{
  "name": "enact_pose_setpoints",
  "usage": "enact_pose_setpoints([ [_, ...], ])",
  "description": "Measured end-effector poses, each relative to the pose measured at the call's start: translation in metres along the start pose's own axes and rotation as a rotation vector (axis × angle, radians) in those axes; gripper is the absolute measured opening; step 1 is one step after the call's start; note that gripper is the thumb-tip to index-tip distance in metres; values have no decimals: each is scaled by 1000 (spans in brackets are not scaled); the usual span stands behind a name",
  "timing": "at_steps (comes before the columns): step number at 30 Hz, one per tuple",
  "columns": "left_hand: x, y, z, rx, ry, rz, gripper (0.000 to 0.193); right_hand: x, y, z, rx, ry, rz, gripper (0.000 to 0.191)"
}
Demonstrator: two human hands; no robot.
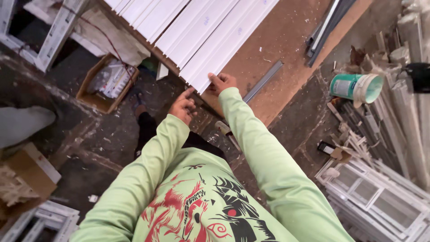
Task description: The person handles long white PVC window profile strips on a workbench, aligns and inserts metal reinforcement bars into the profiles, and uses a cordless drill to drill and fasten the profiles together, working through several strips one at a time.
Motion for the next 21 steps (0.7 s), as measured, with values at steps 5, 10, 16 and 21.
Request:
enact_pose_setpoints([
  [5, -2, 0, 8, -93, 202, 10, 69, -1, 1, 1, 4, 30, -20, 31],
  [10, 8, 16, 21, -137, 195, 4, 75, -1, 7, 5, -8, -51, -54, 29],
  [16, 19, 34, 28, -110, 136, -65, 74, -6, 10, 8, -1, 28, -128, 29],
  [21, 16, 18, 16, -40, 44, -7, 52, -9, 15, 8, 44, 15, -132, 30],
])
Point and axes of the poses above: each hand's wrist, its own y-axis away from the middle knuckle, its own z-axis out of the palm, x = y × z, the point moved 7 cm from there along -y, towards the middle knuckle, and after that the axes turned 8 degrees about -x, right-handed, at the moved point
